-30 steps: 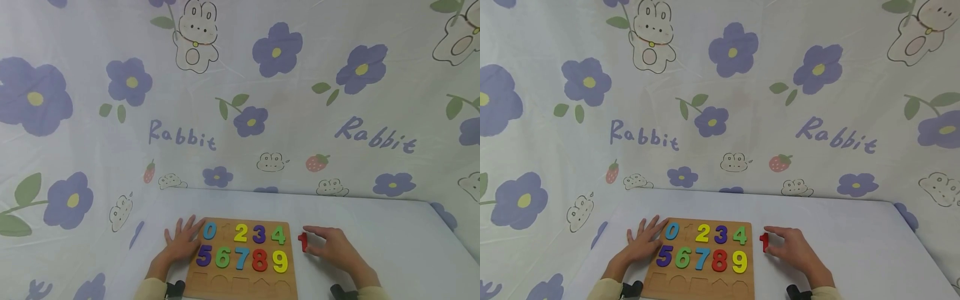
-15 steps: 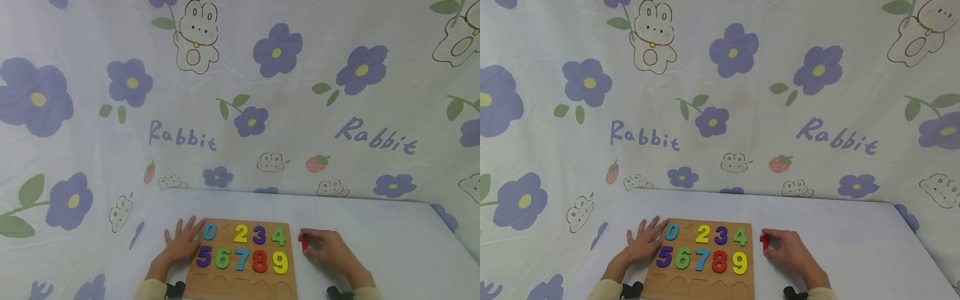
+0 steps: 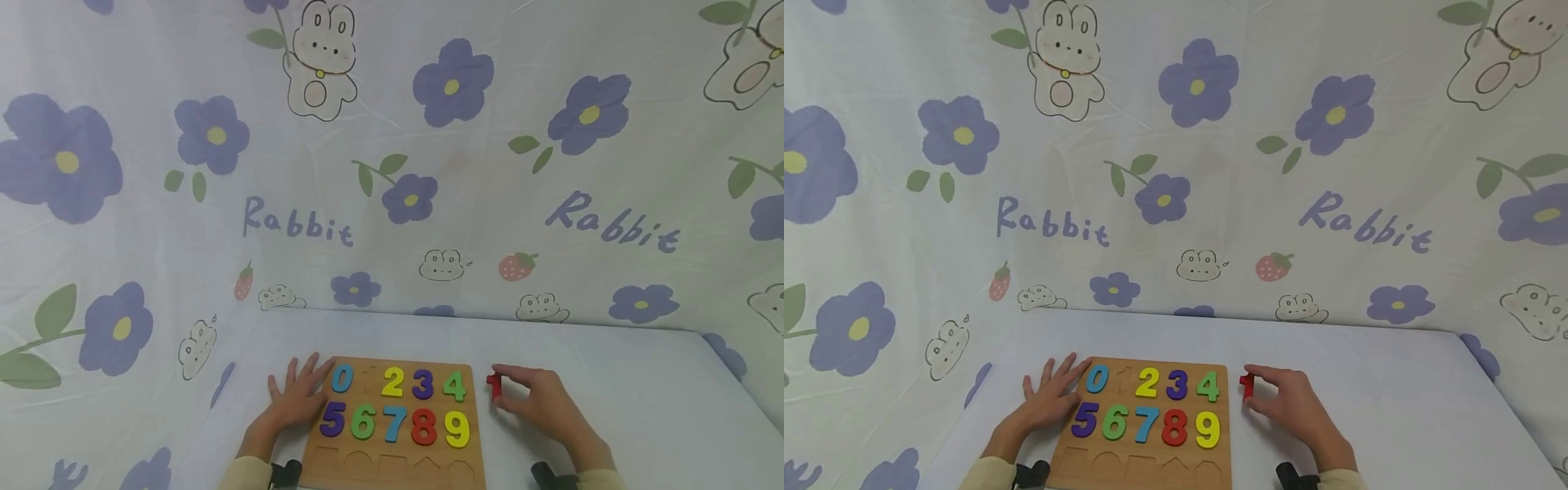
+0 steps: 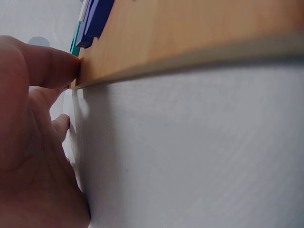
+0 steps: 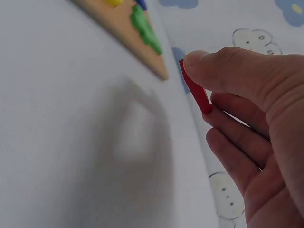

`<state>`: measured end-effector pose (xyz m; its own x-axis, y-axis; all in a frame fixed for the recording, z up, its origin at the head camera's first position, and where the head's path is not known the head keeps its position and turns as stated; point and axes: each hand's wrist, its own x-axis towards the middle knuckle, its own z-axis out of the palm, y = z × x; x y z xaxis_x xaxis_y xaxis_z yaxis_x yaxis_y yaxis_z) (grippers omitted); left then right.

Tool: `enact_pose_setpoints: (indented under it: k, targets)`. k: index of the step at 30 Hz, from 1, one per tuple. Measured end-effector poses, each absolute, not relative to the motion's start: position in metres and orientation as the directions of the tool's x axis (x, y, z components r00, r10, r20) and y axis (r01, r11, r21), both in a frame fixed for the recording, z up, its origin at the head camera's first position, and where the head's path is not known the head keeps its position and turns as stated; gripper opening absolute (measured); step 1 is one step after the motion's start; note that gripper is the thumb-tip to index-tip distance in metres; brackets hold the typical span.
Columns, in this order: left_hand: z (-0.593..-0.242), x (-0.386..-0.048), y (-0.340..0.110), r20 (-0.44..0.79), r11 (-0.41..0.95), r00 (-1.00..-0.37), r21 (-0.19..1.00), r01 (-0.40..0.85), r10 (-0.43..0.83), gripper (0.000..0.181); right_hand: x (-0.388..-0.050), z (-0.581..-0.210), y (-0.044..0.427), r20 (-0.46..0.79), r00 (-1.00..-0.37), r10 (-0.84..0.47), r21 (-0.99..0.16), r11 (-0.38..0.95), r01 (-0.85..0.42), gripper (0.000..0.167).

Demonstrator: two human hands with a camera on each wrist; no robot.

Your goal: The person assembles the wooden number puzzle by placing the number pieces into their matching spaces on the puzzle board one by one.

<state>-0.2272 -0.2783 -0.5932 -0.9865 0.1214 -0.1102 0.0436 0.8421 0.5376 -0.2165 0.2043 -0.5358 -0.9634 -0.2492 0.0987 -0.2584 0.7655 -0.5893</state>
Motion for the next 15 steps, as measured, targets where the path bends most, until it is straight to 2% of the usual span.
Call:
enact_pose_setpoints:
  k: [15]
  targets:
    - [-0.592, -0.226, -0.278, -0.09, 0.839, -0.988, 0.542, 0.059, 0.128, 0.071, -0.219, -0.487, 0.154, 0.241, -0.909, -0.34, -0.565, 0.712, -0.417, 0.055]
